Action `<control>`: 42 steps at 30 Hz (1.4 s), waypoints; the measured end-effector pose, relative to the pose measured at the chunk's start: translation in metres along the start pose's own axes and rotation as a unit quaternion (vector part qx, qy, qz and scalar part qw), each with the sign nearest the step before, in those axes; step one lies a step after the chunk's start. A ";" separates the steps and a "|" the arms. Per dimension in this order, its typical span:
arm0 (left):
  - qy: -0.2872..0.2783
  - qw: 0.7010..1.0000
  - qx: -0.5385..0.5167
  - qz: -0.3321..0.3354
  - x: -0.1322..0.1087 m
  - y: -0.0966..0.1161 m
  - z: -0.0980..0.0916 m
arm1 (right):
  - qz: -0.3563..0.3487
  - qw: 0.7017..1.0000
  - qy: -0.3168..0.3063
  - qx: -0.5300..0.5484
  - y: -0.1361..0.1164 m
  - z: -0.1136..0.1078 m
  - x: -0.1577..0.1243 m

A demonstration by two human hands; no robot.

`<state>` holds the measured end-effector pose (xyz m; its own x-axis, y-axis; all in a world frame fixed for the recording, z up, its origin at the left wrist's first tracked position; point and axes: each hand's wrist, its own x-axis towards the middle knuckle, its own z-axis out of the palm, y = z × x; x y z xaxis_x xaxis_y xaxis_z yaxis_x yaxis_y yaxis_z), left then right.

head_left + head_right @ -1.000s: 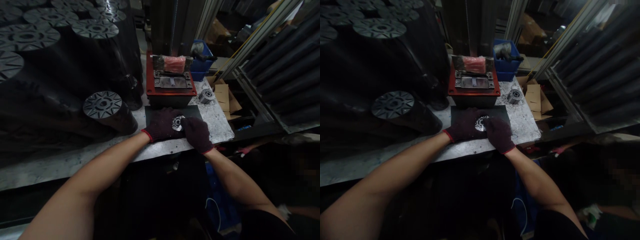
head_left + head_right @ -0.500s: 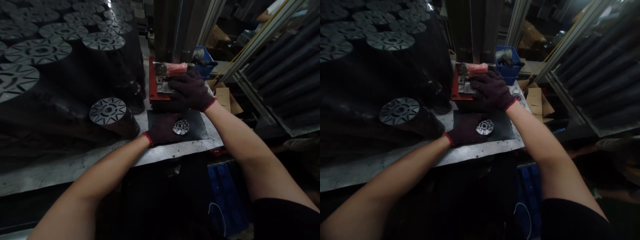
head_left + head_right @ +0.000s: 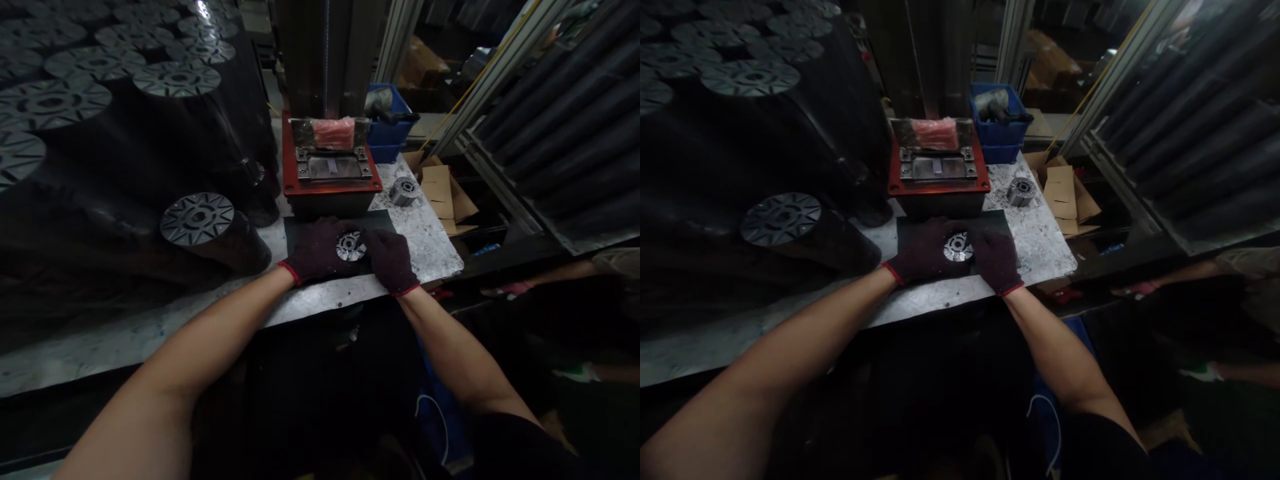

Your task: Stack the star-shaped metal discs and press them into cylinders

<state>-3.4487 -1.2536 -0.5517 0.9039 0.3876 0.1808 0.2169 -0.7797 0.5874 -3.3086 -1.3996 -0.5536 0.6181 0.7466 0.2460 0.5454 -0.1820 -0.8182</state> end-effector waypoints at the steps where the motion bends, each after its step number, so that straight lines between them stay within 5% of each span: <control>1: 0.000 1.000 0.002 0.003 0.000 0.000 0.000 | -0.006 1.000 0.001 -0.014 -0.001 0.001 0.001; 9: -0.006 1.000 0.013 -0.007 -0.002 0.004 -0.004 | -0.002 0.998 0.057 0.014 0.000 -0.002 -0.007; 13: -0.018 1.000 0.017 -0.016 -0.003 0.003 -0.005 | -0.074 0.986 0.127 -0.077 0.005 -0.009 -0.018; 16: -0.014 1.000 0.019 -0.015 -0.002 0.001 -0.003 | -0.121 0.977 0.127 -0.125 0.009 -0.011 -0.022; 21: 0.001 1.000 0.007 -0.007 -0.002 0.000 0.000 | -0.101 0.983 0.129 -0.080 0.010 -0.014 -0.018; 29: -0.014 1.000 0.015 -0.016 -0.002 0.004 -0.005 | -0.048 0.998 0.000 0.043 0.008 -0.013 -0.006; 36: -0.016 1.000 0.017 -0.011 0.000 0.002 -0.002 | -0.008 0.998 -0.044 0.052 0.016 -0.008 0.006; 42: -0.004 0.999 0.031 -0.012 -0.002 0.007 -0.004 | -0.061 0.988 -0.087 -0.112 -0.002 -0.014 -0.001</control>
<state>-3.4505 -1.2580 -0.5451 0.9008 0.4032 0.1615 0.2604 -0.7990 0.5420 -3.3018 -1.4090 -0.5449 0.4441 0.8666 0.2276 0.7338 -0.2061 -0.6473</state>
